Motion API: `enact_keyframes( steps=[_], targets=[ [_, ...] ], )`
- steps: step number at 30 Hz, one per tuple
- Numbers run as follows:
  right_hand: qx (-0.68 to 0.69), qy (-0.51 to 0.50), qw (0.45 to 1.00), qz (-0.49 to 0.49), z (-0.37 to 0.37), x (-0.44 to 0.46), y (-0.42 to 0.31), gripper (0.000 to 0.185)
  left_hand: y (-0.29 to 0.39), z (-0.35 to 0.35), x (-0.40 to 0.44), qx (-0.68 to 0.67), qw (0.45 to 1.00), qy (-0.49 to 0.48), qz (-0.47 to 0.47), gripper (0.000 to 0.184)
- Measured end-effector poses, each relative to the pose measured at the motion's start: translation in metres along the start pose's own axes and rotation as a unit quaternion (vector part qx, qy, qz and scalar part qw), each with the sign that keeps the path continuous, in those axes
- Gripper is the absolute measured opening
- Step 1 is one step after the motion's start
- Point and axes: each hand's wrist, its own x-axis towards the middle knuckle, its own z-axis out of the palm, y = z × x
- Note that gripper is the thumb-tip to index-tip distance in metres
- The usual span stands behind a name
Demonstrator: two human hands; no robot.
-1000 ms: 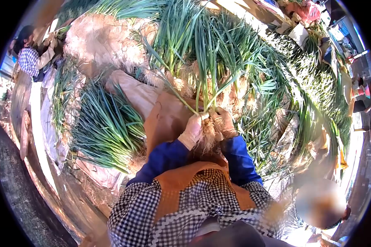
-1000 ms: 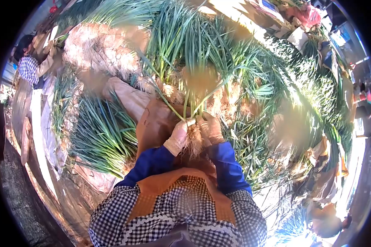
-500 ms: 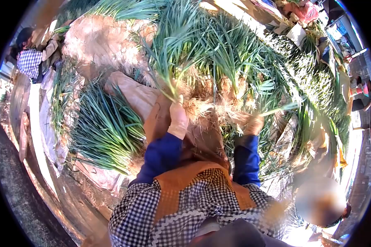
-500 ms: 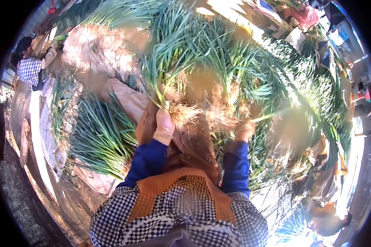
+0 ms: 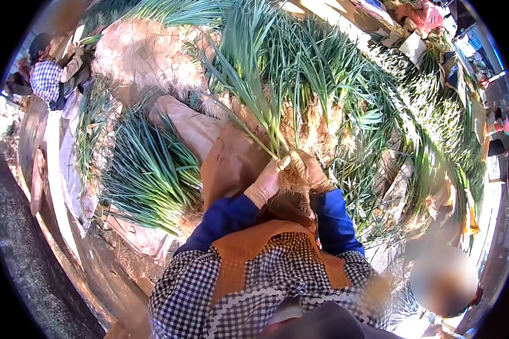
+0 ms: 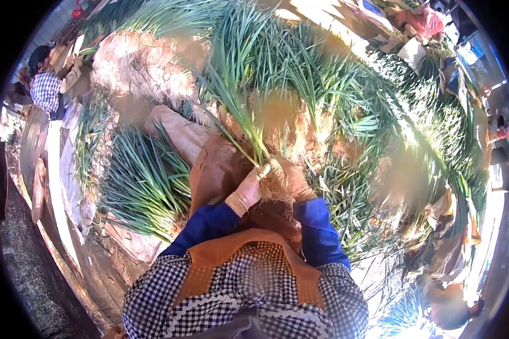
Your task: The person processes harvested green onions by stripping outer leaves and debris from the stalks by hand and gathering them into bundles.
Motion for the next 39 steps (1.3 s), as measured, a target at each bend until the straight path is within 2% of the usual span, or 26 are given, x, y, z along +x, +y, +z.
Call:
enact_keyframes(
  steps=[1,2,4,6,8,10,11,12,14,15,18,19,20,21,22,23,25,26,28,29,31,32,34,35,38,39],
  targets=[
    [0.175,-0.017,0.972,0.154,-0.012,0.011,-0.028,0.046,-0.006,-0.006,0.004,-0.024,1.000,0.000,-0.009,0.038],
    [0.341,-0.033,0.891,0.299,-0.024,0.023,-0.056,0.049,-0.006,-0.004,0.004,-0.023,1.000,0.000,-0.011,0.038],
    [0.463,0.065,0.835,0.291,-0.037,0.030,-0.067,0.046,-0.005,0.002,0.003,0.039,0.999,-0.022,-0.008,0.039],
    [0.379,0.139,0.875,0.265,-0.030,0.024,-0.031,0.043,-0.014,-0.015,0.015,0.020,1.000,-0.010,0.008,0.032],
    [0.398,0.147,0.856,0.295,-0.031,0.019,-0.024,0.037,-0.015,-0.019,0.018,0.056,0.998,0.014,0.013,0.027],
    [0.276,0.089,0.923,0.253,-0.019,0.009,-0.009,0.035,-0.013,-0.017,0.016,0.047,0.999,0.015,0.011,0.025],
    [0.262,0.027,0.913,0.312,-0.024,0.011,-0.027,0.034,-0.012,-0.016,0.015,0.036,0.999,0.018,0.010,0.023],
    [0.197,-0.060,0.954,0.219,-0.034,0.018,-0.042,0.034,-0.015,-0.021,0.016,0.034,0.999,0.020,0.010,0.023],
    [0.148,-0.117,0.977,0.097,-0.034,0.008,-0.019,0.031,-0.017,-0.028,0.017,-0.008,0.998,0.022,0.052,0.013],
    [0.148,-0.117,0.977,0.095,-0.030,0.003,-0.010,0.031,-0.018,-0.024,0.014,-0.005,0.997,0.060,0.058,0.009],
    [0.050,-0.040,0.979,0.195,-0.025,-0.014,-0.015,0.021,-0.017,-0.014,0.013,0.013,0.991,0.054,0.118,0.010],
    [0.235,0.032,0.951,0.199,-0.027,-0.016,-0.026,0.016,-0.014,-0.016,0.018,0.053,0.986,0.067,0.140,0.014],
    [0.410,0.101,0.885,0.195,-0.031,-0.015,-0.032,0.012,-0.013,-0.017,0.021,0.051,0.986,0.067,0.143,0.014],
    [0.440,0.121,0.860,0.230,-0.038,-0.015,-0.031,0.009,-0.015,-0.019,0.020,0.061,0.985,0.065,0.149,0.017],
    [0.401,0.118,0.889,0.187,-0.043,0.000,-0.042,0.011,-0.014,-0.017,0.018,0.074,0.983,0.063,0.154,0.020],
    [0.275,0.029,0.934,0.228,-0.042,0.017,-0.037,0.010,-0.012,-0.021,0.018,0.107,0.986,0.050,0.120,0.024],
    [-0.027,-0.070,0.992,0.106,-0.039,0.040,-0.045,0.033,-0.013,-0.020,0.017,0.081,0.991,0.028,0.100,0.024],
    [-0.168,-0.139,0.976,-0.010,-0.035,0.053,-0.035,0.047,-0.011,-0.016,0.015,0.049,0.995,0.009,0.087,0.025],
    [-0.188,-0.236,0.952,-0.052,-0.031,0.068,-0.032,0.039,-0.009,-0.013,0.013,0.065,0.994,-0.002,0.093,0.023],
    [-0.189,-0.237,0.951,-0.056,-0.030,0.073,-0.037,0.039,-0.008,-0.015,0.013,-0.001,0.997,-0.004,0.075,0.021],
    [-0.357,-0.317,0.878,-0.036,-0.029,0.075,-0.047,0.024,-0.005,-0.015,0.012,-0.072,0.996,-0.004,0.059,0.019],
    [-0.356,-0.320,0.877,-0.038,-0.027,0.070,-0.043,0.024,-0.002,-0.012,0.014,-0.060,0.997,0.017,0.054,0.019],
    [-0.300,-0.232,0.912,-0.155,-0.026,0.050,-0.027,0.010,-0.002,-0.019,0.019,-0.048,0.997,0.043,0.049,0.020],
    [-0.350,-0.190,0.896,-0.197,-0.032,0.040,-0.033,0.009,-0.007,-0.031,0.027,-0.017,0.998,0.045,0.044,0.021],
    [-0.285,-0.249,0.923,-0.066,-0.071,0.013,-0.061,0.007,-0.009,-0.021,0.022,0.058,0.995,0.057,0.055,0.022],
    [-0.254,-0.224,0.932,-0.127,-0.084,0.000,-0.062,0.007,-0.009,-0.015,0.020,0.068,0.994,0.053,0.073,0.019]
  ],
)
